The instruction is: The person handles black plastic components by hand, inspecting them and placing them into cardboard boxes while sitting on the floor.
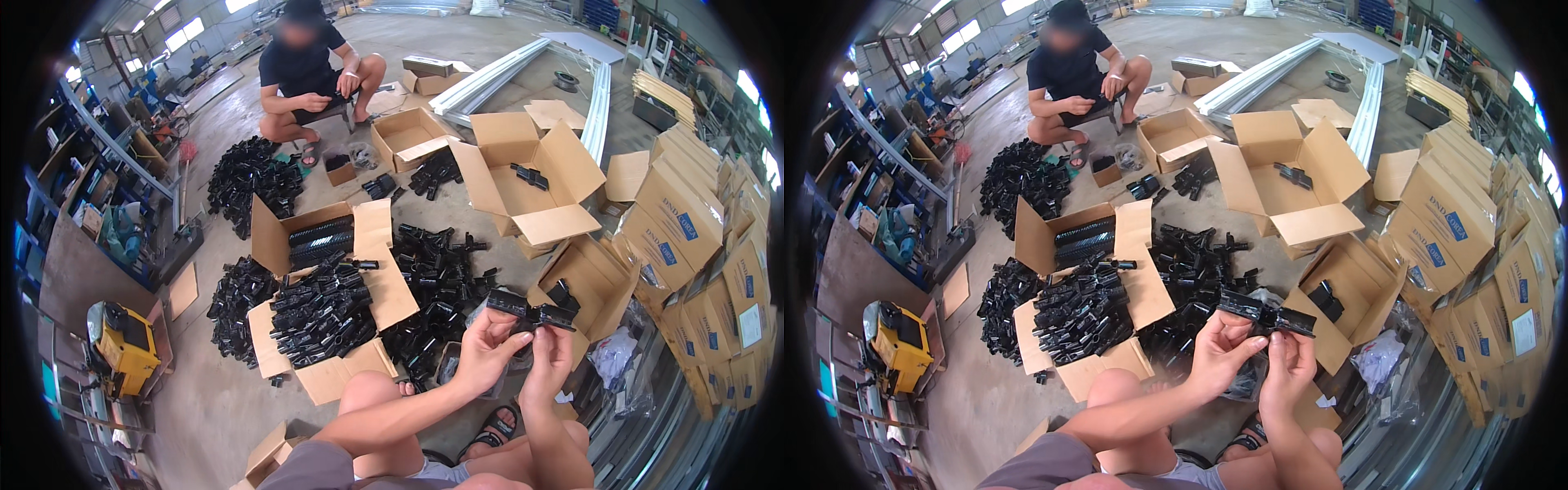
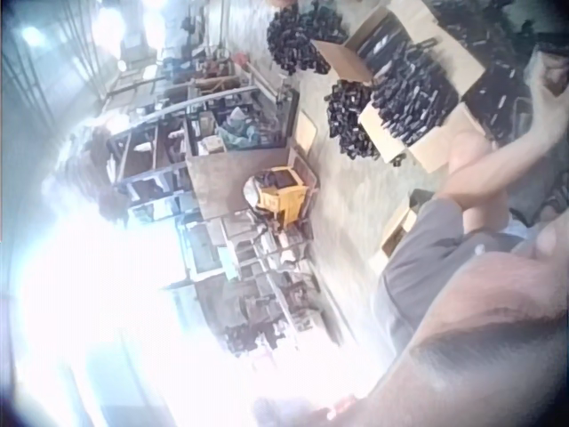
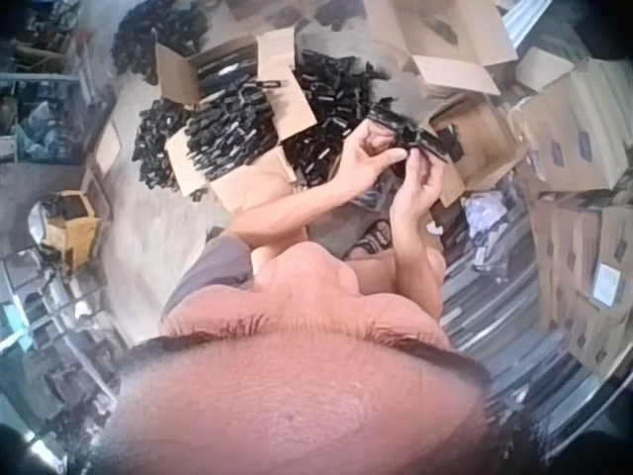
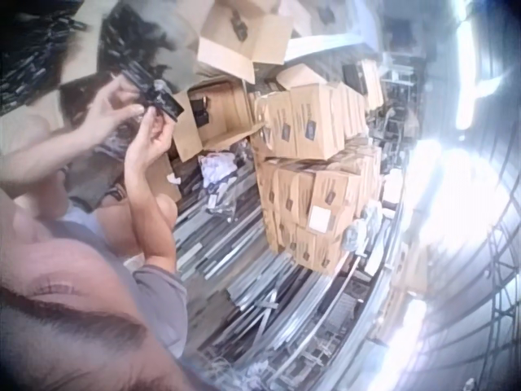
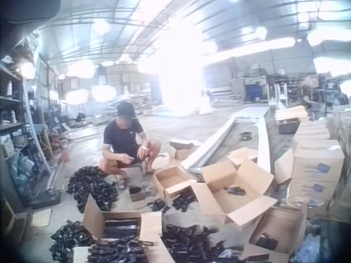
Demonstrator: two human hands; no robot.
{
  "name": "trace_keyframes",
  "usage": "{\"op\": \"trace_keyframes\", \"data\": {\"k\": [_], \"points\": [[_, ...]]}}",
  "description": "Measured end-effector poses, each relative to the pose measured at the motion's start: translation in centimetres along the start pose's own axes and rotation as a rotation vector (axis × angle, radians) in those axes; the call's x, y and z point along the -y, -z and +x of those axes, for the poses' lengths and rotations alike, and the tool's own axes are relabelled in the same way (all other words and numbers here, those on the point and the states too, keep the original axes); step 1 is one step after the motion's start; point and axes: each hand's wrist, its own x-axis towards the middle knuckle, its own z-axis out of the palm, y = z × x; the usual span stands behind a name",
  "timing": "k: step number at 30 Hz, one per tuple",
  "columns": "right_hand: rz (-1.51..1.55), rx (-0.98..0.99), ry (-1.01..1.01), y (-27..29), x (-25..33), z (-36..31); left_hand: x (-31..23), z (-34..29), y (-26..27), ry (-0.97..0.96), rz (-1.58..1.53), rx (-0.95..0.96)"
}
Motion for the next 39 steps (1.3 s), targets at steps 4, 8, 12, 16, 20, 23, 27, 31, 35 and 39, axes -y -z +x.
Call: {"op": "trace_keyframes", "data": {"k": [4,8,12,16,20,23,27,31,35,39], "points": [[-0.03,0.013,-0.021,0.6,-0.3,-0.1,-0.1,0.0,-0.2,-0.019,0.049,0.008],[0.016,-0.018,-0.063,0.2,0.2,0.0,-0.2,-0.3,-0.1,0.038,0.03,0.014],[0.004,0.012,-0.05,0.6,0.0,0.0,-0.2,-0.1,-0.2,0.03,0.003,0.0],[0.014,-0.029,-0.071,1.1,-0.1,0.1,0.1,-0.2,0.2,0.091,0.018,0.014],[0.018,-0.04,-0.1,1.4,0.0,0.1,-0.1,-0.3,0.1,0.109,0.001,0.021],[0.025,-0.047,-0.125,1.7,-0.2,0.4,-0.4,-0.3,-0.2,0.125,0.028,0.015],[0.02,-0.035,-0.085,1.1,0.4,0.7,-0.5,0.0,-0.1,0.105,0.017,0.014],[0.12,-0.053,-0.042,0.4,1.9,1.5,-1.1,0.0,0.3,0.151,0.043,0.033],[-0.133,0.101,-0.117,3.9,1.8,2.3,-2.2,-0.4,0.0,0.348,0.269,0.152],[-0.126,0.149,-0.026,2.7,2.2,1.5,-3.0,0.0,-0.2,0.469,0.112,0.162]]}}
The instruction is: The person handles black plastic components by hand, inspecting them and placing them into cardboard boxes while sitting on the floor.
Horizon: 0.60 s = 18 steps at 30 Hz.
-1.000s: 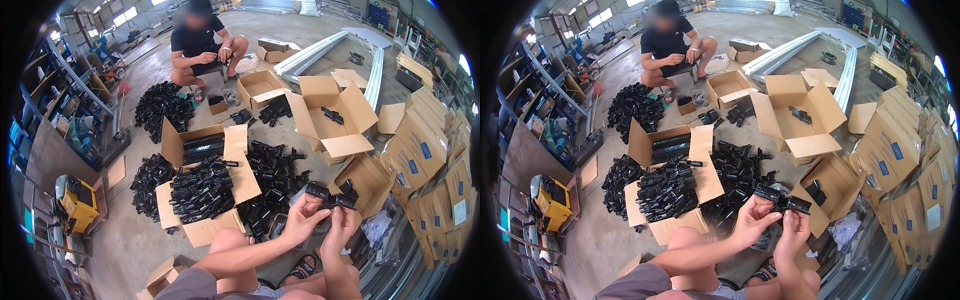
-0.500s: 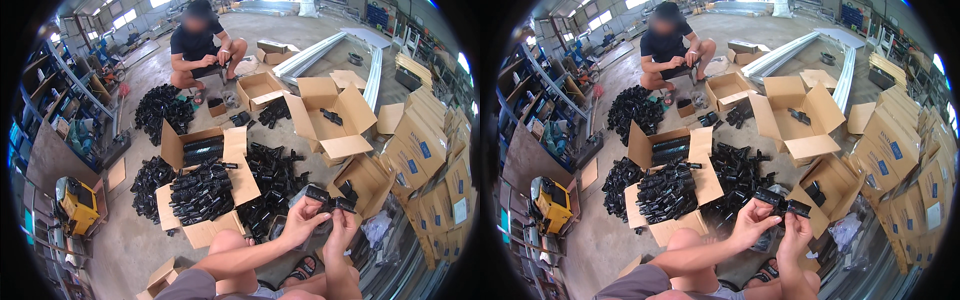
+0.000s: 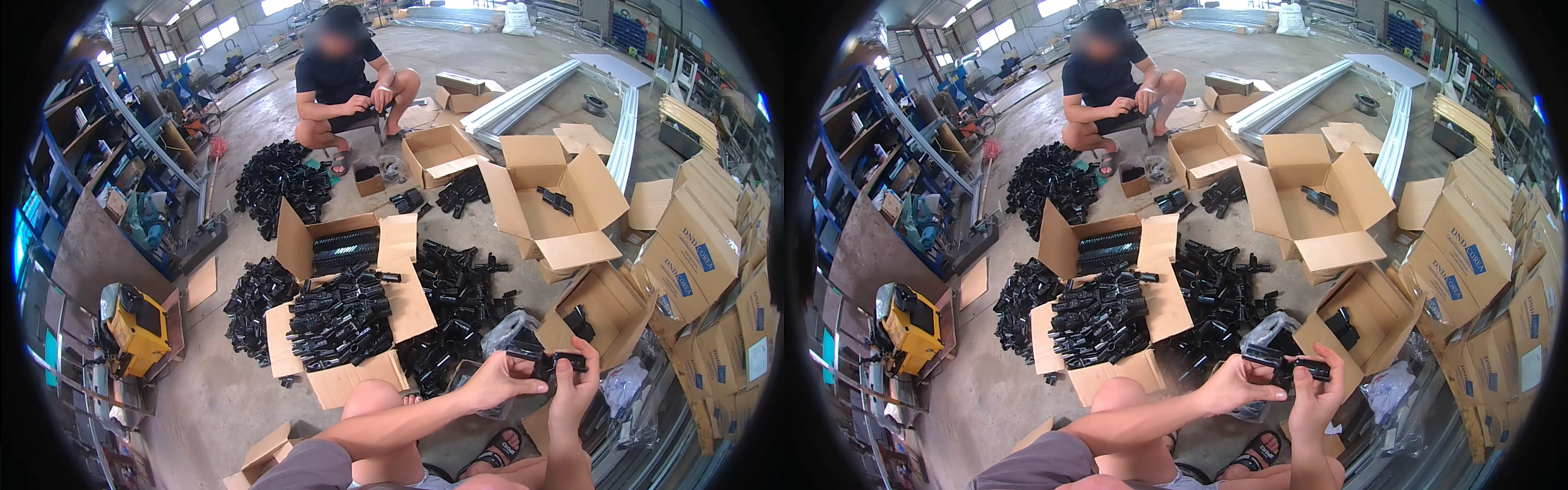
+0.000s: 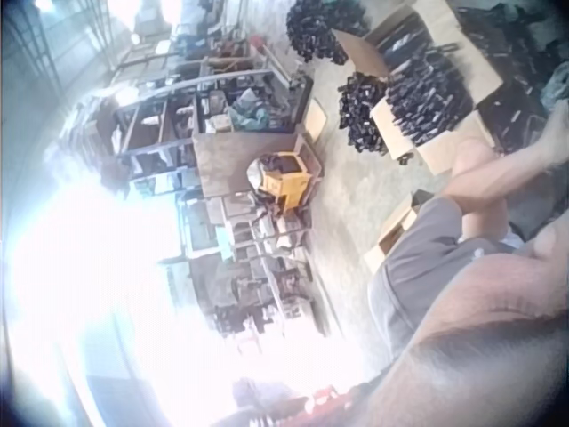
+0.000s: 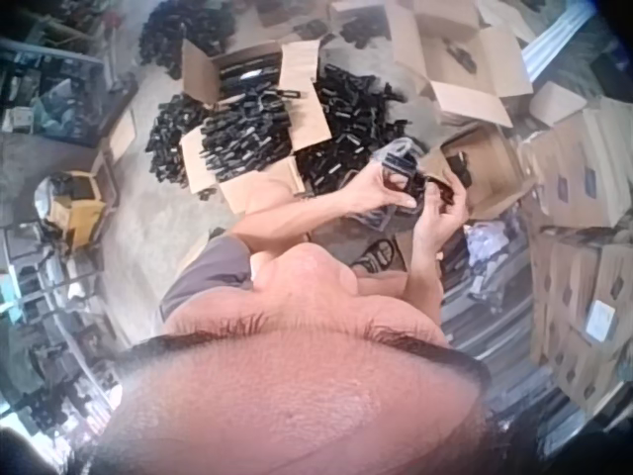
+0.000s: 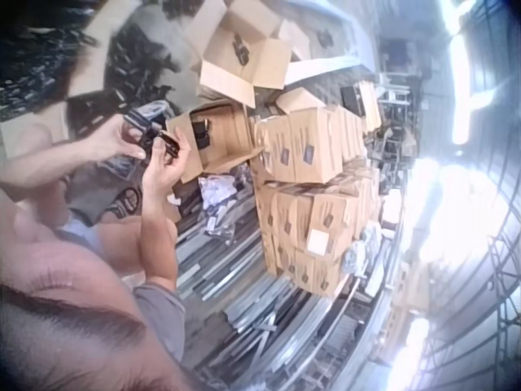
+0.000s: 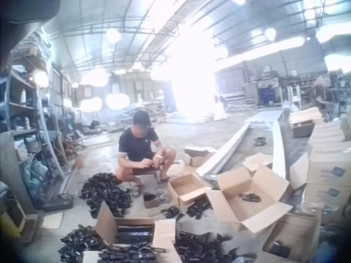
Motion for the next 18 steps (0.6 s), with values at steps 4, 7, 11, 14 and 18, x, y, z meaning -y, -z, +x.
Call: {"op": "trace_keyframes", "data": {"k": [4,7,11,14,18], "points": [[-0.043,0.004,-0.028,-0.1,-0.4,-0.5,1.4,0.1,2.3,0.117,0.387,0.161],[-0.071,-0.019,0.015,0.0,-0.5,-0.4,0.9,-0.2,1.0,0.075,0.206,0.088],[-0.087,-0.024,0.027,0.2,-0.4,-0.3,0.3,-0.3,0.0,0.056,0.083,-0.002],[-0.071,-0.008,-0.019,0.1,-0.7,-0.2,0.8,-0.2,0.7,0.025,0.174,-0.008],[-0.11,0.034,0.001,0.6,-0.9,0.0,2.4,0.0,0.8,-0.014,0.17,-0.031]]}}
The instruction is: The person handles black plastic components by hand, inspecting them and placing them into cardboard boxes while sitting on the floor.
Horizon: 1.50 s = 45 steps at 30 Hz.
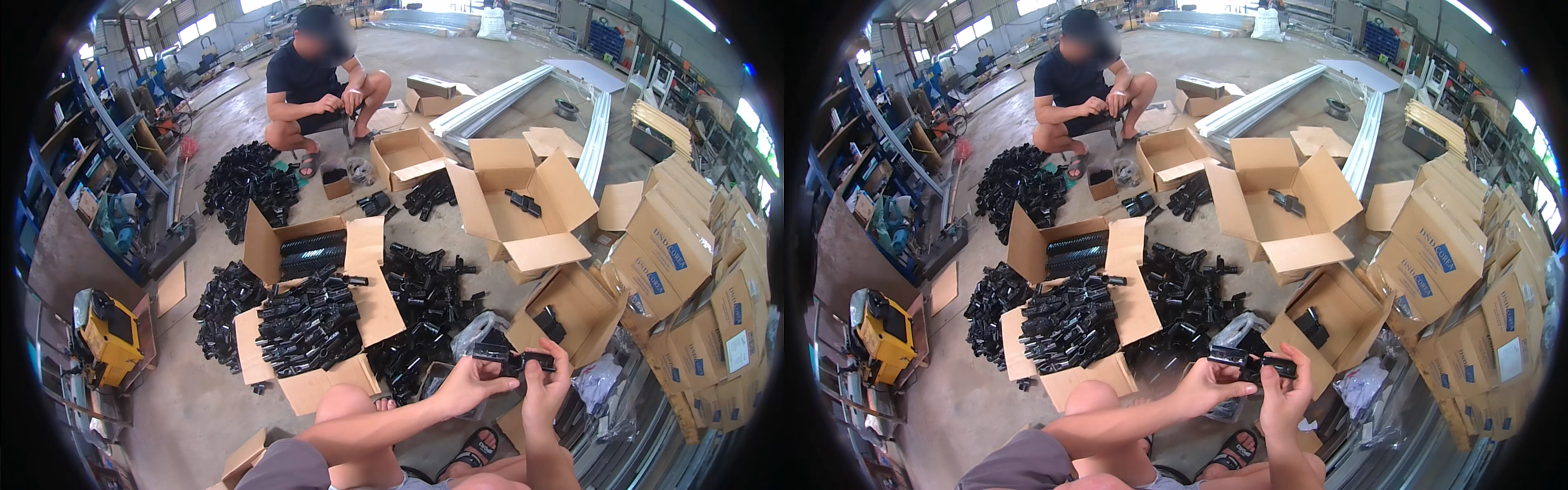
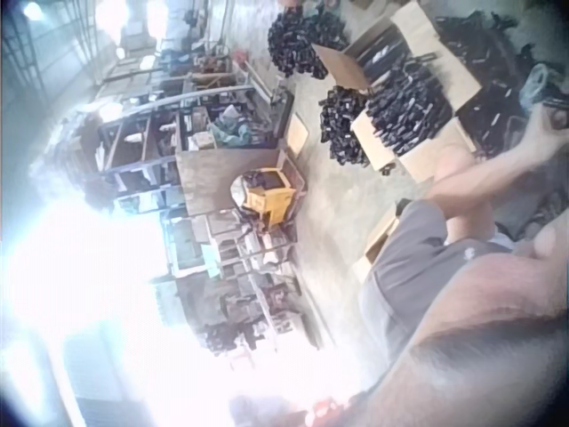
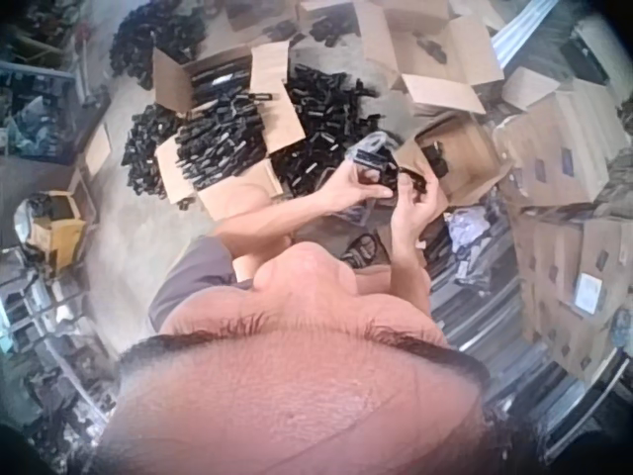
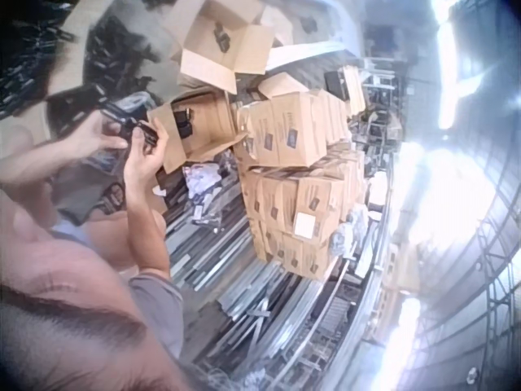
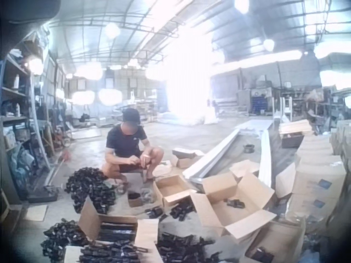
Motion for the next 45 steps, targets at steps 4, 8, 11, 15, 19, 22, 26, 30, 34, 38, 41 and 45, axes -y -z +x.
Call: {"op": "trace_keyframes", "data": {"k": [4,8,11,15,19,22,26,30,34,38,41,45], "points": [[0.395,-0.236,0.299,3.0,1.1,1.1,-1.4,-0.3,-0.2,0.013,-0.068,-0.026],[0.43,-0.416,0.567,4.1,3.0,0.8,-0.2,0.1,1.2,0.069,-0.037,0.025],[0.07,-0.286,0.213,1.4,0.0,-0.1,-0.2,-0.2,1.5,0.063,-0.028,0.007],[0.022,-0.153,0.084,0.6,0.6,-0.2,-0.4,0.2,0.8,0.089,0.001,0.06],[0.061,0.037,-0.154,0.3,0.4,-0.3,-0.5,-0.5,0.3,0.071,0.027,0.066],[0.047,0.058,-0.121,0.2,0.2,-0.3,-0.4,-0.6,0.1,0.108,0.049,0.103],[-0.03,0.078,-0.078,0.6,0.1,-0.3,-0.1,-0.7,-0.5,0.044,0.023,0.123],[0.011,0.082,-0.223,0.0,1.7,-0.6,-0.5,-0.7,-0.3,0.083,-0.035,0.151],[0.009,0.081,-0.084,0.2,-0.2,-0.7,-0.9,-0.7,0.3,0.127,-0.028,0.129],[-0.024,0.068,-0.051,0.5,-0.6,-0.7,-1.5,-0.4,1.1,0.144,-0.047,0.068],[0.006,0.032,-0.084,0.4,-0.7,-0.4,-2.4,-0.4,1.3,0.141,0.026,-0.014],[0.009,0.049,-0.12,0.4,-0.8,-0.4,-2.5,-0.3,1.2,0.139,0.033,-0.114]]}}
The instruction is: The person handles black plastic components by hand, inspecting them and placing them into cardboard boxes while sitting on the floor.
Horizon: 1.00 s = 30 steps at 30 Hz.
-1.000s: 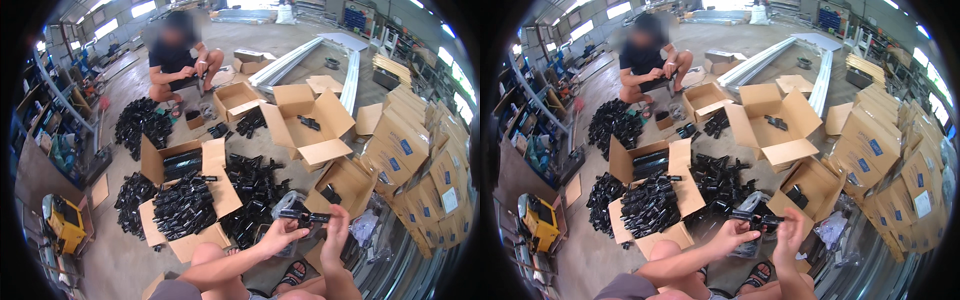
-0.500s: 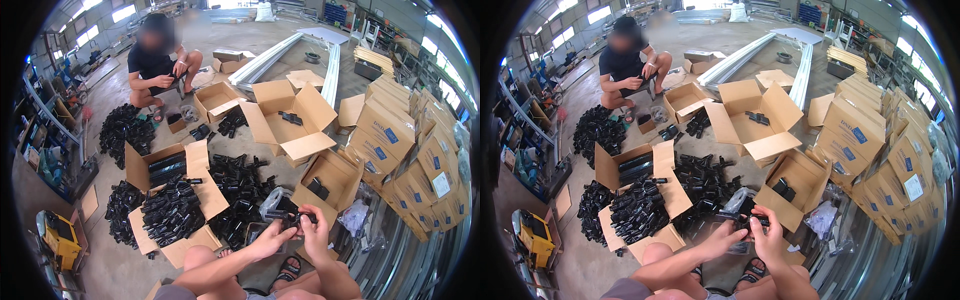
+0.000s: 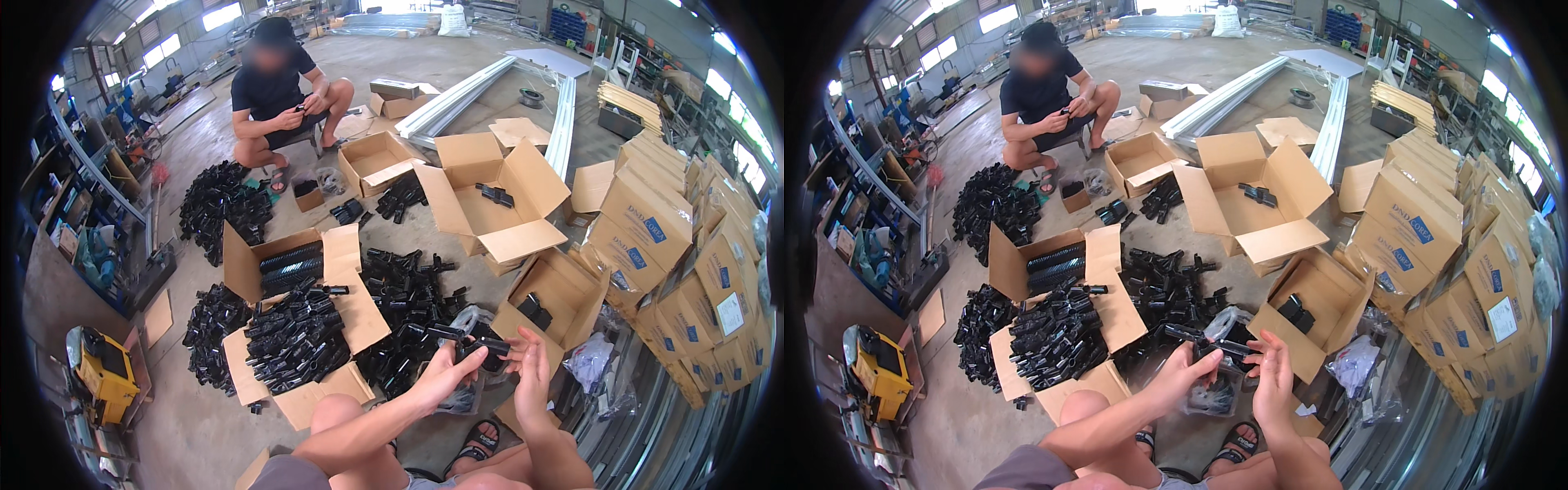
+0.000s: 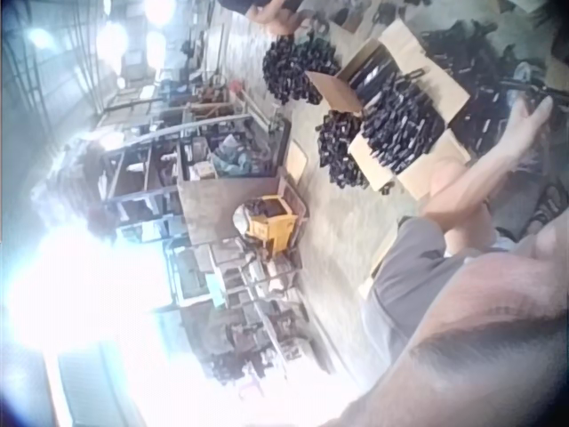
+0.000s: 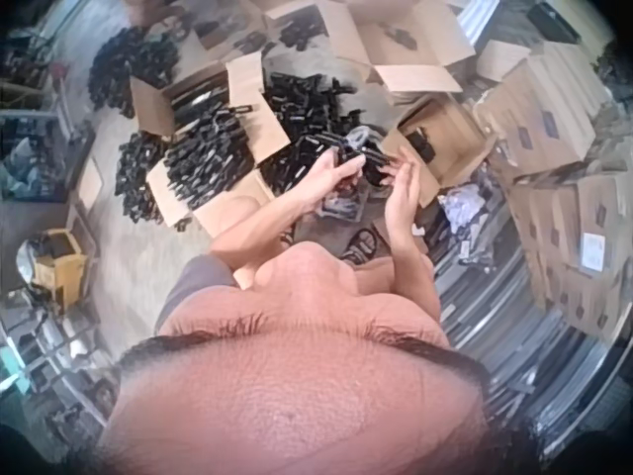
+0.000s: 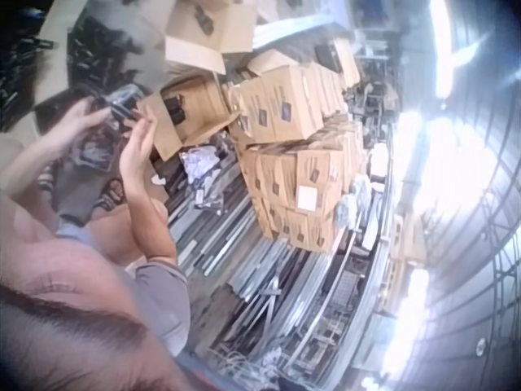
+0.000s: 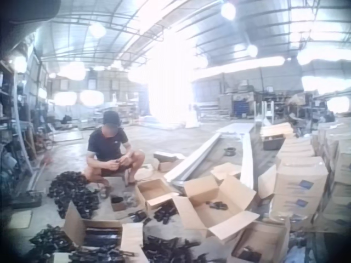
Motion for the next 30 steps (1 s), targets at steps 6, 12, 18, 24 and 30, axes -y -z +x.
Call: {"op": "trace_keyframes", "data": {"k": [6,12,18,24,30], "points": [[-0.009,0.065,-0.059,-1.0,0.3,-0.2,-0.4,-0.3,0.6,0.012,-0.039,-0.022],[-0.027,0.115,-0.107,-0.7,0.5,-1.0,-0.6,-1.1,-0.5,0.025,0.029,0.046],[0.066,0.03,-0.119,-1.4,0.8,-0.9,1.2,-0.2,0.0,-0.001,-0.017,0.078],[-0.087,-0.052,-0.08,-1.1,1.1,-1.0,1.6,0.1,-0.1,-0.191,0.052,0.102],[-0.088,-0.068,-0.015,-1.4,1.3,-1.4,2.4,0.1,-0.1,-0.064,0.05,0.144]]}}
